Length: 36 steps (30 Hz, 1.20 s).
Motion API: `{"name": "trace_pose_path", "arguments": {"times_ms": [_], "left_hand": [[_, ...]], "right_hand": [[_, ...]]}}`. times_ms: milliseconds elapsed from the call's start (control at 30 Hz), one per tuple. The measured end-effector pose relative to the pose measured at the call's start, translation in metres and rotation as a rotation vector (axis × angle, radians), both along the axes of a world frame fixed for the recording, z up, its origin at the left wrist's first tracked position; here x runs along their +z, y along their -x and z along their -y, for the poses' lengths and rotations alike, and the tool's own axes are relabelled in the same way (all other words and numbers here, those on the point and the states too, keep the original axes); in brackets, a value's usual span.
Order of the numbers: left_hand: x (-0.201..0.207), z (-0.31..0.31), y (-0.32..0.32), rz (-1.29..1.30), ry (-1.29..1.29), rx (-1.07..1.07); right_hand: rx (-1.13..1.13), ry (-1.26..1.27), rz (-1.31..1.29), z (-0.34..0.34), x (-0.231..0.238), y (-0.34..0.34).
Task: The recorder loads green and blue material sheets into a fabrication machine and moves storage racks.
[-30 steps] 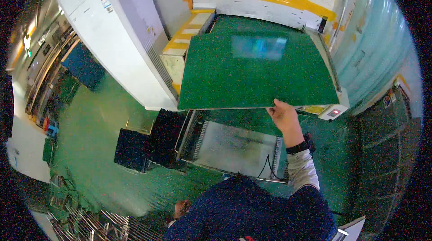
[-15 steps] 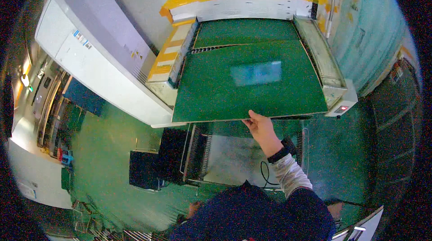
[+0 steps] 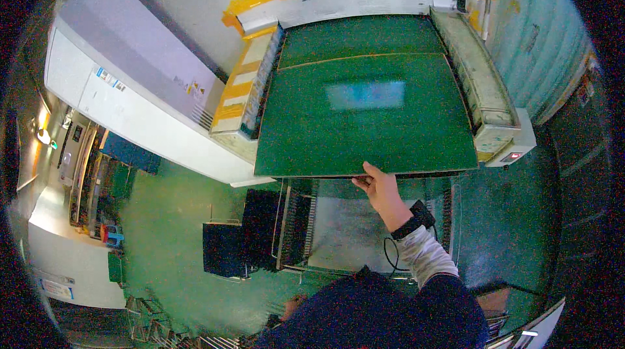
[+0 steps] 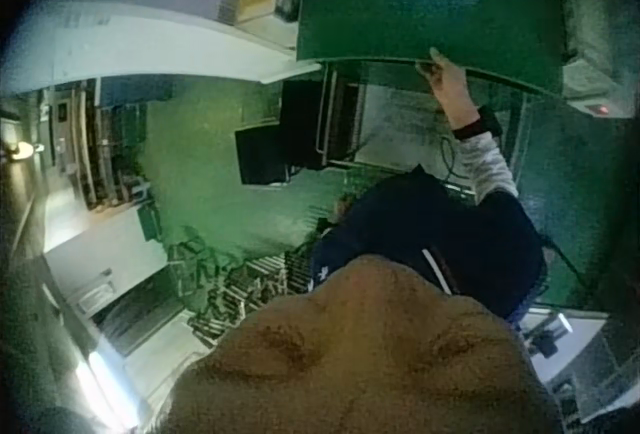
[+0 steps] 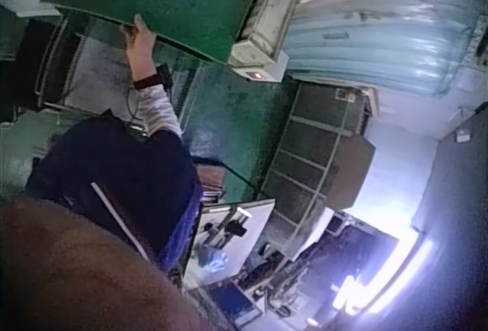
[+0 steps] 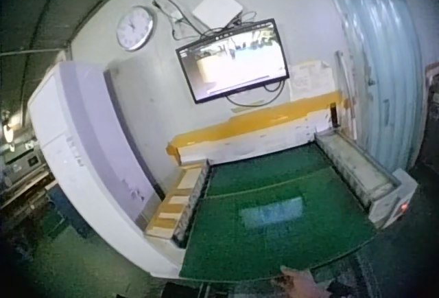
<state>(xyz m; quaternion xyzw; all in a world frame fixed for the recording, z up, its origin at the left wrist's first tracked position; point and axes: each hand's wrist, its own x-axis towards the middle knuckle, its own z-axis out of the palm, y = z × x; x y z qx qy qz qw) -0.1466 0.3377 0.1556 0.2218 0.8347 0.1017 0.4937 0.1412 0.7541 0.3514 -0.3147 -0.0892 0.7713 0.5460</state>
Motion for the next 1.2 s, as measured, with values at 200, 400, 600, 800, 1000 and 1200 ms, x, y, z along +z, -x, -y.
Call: {"name": "trace_pose_path", "arguments": {"times_ms": [200, 400, 600, 800, 1000, 1200], "left_hand": [[0.034, -0.019, -0.019, 0.156, -0.181, 0.178], [0.035, -0.033, -0.02, 0.106, -0.11, 0.14], [0.017, -0.024, -0.018, 0.077, -0.11, 0.046], [-0.003, -0.018, -0.013, 0.142, -0.156, 0.106], [-0.068, 0.017, 0.0, 0.087, -0.291, -0.011], [-0.069, 0.006, 0.007, 0.173, -0.213, -0.003]], "right_hand": [[-0.047, 0.071, 0.03, -0.008, 0.015, 0.006], [-0.043, 0.073, 0.014, -0.013, 0.011, 0.007], [-0.043, 0.056, 0.01, -0.017, 0.015, 0.004], [-0.035, 0.071, -0.001, -0.021, 0.013, 0.0], [-0.028, 0.049, -0.001, -0.019, 0.015, 0.004], [-0.002, -0.119, 0.119, -0.02, -0.008, 0.0]]}}
